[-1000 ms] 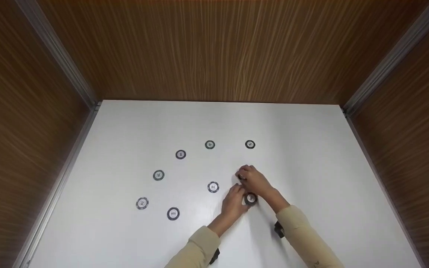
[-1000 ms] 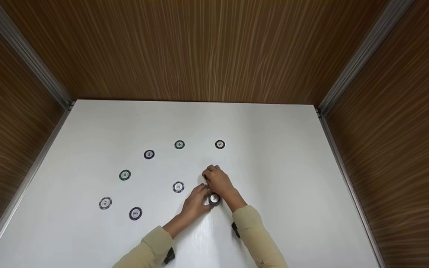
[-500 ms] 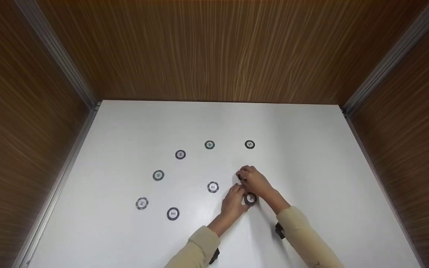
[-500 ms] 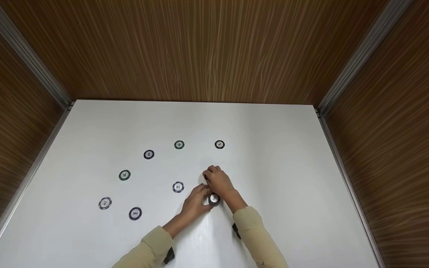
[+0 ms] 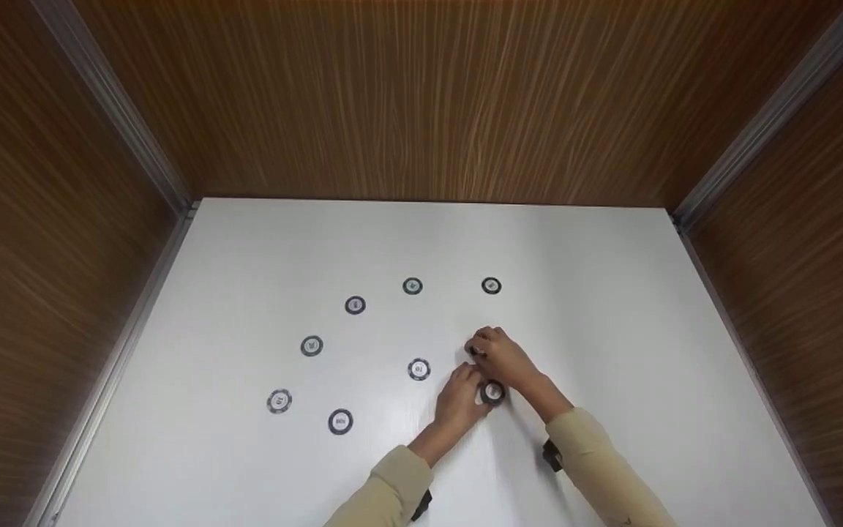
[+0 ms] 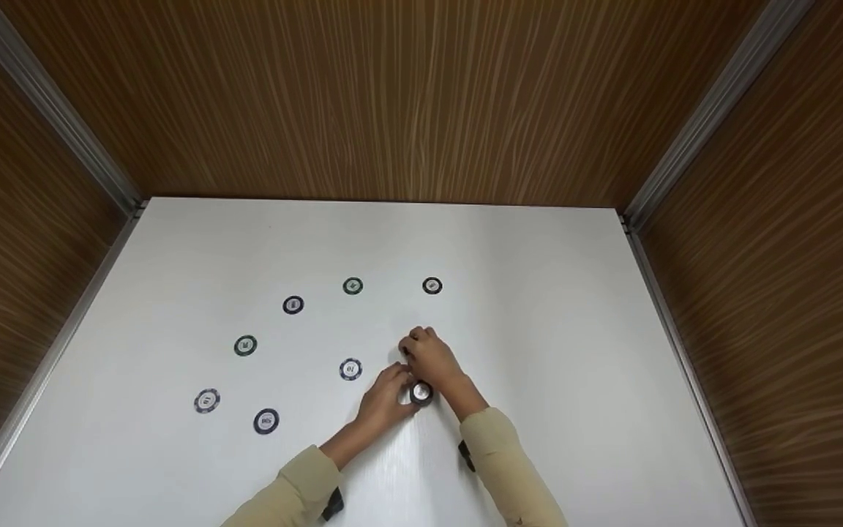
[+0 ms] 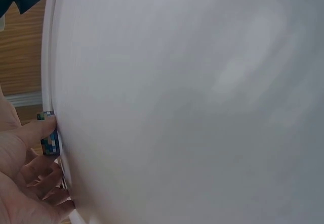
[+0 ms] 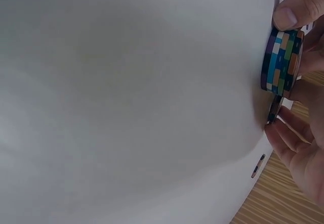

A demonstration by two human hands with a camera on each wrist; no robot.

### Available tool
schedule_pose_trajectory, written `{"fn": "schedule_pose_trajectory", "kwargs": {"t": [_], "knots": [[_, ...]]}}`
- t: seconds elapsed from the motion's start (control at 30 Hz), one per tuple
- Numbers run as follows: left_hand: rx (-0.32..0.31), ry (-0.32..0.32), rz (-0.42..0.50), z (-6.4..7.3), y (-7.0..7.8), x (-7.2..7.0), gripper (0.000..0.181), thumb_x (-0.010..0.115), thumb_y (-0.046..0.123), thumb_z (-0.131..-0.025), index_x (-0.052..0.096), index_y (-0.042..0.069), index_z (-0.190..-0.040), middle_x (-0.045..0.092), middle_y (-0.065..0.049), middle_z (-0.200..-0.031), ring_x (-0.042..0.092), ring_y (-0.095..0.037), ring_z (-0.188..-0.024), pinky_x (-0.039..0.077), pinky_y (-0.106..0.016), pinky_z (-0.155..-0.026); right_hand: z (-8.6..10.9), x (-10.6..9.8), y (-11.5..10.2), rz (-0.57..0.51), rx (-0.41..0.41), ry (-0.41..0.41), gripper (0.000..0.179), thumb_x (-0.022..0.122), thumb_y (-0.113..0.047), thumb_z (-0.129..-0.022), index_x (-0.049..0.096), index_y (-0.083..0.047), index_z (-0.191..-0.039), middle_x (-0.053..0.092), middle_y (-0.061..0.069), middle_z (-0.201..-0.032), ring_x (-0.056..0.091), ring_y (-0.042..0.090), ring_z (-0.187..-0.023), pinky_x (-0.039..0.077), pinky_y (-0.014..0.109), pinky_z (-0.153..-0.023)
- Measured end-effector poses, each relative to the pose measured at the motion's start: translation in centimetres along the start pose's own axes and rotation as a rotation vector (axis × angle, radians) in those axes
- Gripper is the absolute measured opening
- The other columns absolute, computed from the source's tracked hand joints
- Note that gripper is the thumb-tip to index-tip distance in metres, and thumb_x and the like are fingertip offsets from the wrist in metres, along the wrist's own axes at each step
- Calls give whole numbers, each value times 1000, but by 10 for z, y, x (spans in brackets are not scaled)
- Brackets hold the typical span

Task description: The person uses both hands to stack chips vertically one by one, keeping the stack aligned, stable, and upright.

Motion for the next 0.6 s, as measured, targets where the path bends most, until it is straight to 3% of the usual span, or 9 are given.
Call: {"fn": "schedule_pose_trajectory", "kwargs": {"t": [0.2, 0.37, 0.6], "knots": [[12, 25, -9, 0, 1, -2, 39, 81, 20, -66, 60, 7, -97, 53, -6, -114, 46, -21, -113, 43, -25, -91, 2, -6, 1, -51, -9, 38, 13, 71, -3, -78, 69, -6, -91, 58, 12, -97, 55, 26, -88, 51, 36, -74], [3, 9, -2, 0, 1, 0, 45, 81, 22, -67, 61, 7, -105, 52, -4, -117, 44, -23, -118, 43, -26, -92, 7, -9, 3, -26, 7, 25, 13, 69, -4, -80, 69, -6, -93, 58, 11, -98, 55, 26, -89, 52, 35, -74], [2, 16, 6, -1, 1, -1, 36, 81, 23, -68, 61, 9, -94, 54, -5, -116, 44, -24, -119, 41, -27, -95, 17, -16, 4, -45, 17, 27, 14, 69, -2, -80, 69, -6, -94, 58, 11, -98, 55, 26, -89, 52, 36, -73]]}}
Point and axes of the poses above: each hand's wrist, its own z-axis away from the middle knuckle, its own x-axis out of the palm, y = z × x, the point moved 8 cm from there along -z, towards the middle knuckle
